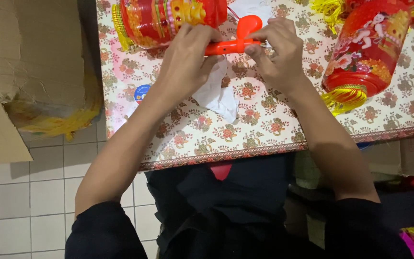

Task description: Assembling decorative red lanterns by applying glue to plastic handles and attaching them to the lantern bodies.

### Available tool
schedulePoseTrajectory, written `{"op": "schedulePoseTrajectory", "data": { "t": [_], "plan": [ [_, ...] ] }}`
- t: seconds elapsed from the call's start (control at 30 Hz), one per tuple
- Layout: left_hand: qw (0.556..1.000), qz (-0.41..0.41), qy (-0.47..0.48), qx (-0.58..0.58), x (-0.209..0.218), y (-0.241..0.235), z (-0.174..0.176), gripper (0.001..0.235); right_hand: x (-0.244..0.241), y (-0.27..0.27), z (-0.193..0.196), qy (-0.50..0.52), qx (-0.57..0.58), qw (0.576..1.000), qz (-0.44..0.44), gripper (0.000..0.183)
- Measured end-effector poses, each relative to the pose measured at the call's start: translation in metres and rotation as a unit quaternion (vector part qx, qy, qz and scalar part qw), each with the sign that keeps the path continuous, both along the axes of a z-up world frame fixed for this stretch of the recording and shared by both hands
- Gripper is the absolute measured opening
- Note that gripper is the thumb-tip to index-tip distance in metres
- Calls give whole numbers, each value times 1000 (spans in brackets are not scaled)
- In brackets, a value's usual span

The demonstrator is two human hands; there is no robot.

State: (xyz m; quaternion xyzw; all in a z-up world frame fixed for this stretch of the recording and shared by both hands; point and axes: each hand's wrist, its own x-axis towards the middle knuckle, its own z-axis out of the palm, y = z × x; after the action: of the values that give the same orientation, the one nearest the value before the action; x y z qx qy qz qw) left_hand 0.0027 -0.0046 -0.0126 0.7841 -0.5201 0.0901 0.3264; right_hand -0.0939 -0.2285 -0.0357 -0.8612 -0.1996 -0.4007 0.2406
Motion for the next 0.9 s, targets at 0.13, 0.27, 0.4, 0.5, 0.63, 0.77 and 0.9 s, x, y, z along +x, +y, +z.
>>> {"op": "schedulePoseTrajectory", "data": {
  "t": [0.13, 0.27, 0.4, 0.5, 0.63, 0.77, 0.9],
  "plan": [
    [999, 14, -48, -18, -6, -1, 3, 35, -3, 7, 10, 9, 7, 1000, -7, 44],
    [989, -71, 113, 70, -10, 4, 15, 60, -3, 10, 11, 6, -3, 1000, 10, 40],
    [989, -112, 89, 35, -6, 1, 9, 35, -4, 12, 13, 10, -1, 1000, 7, 42],
    [999, -37, 19, 10, -6, -3, 0, 27, -4, 10, 7, 1, 0, 1000, -8, 39],
    [988, 28, -151, -9, -11, -11, -12, 32, -4, 10, 2, 18, 6, 998, -66, 46],
    [970, 52, -233, -40, -14, -14, -16, 35, -3, 8, -2, 50, 26, 992, -111, 41],
    [977, 57, -203, -1, -16, -12, -8, 31, -1, 10, 5, 80, 70, 989, -101, 60]
  ]
}}
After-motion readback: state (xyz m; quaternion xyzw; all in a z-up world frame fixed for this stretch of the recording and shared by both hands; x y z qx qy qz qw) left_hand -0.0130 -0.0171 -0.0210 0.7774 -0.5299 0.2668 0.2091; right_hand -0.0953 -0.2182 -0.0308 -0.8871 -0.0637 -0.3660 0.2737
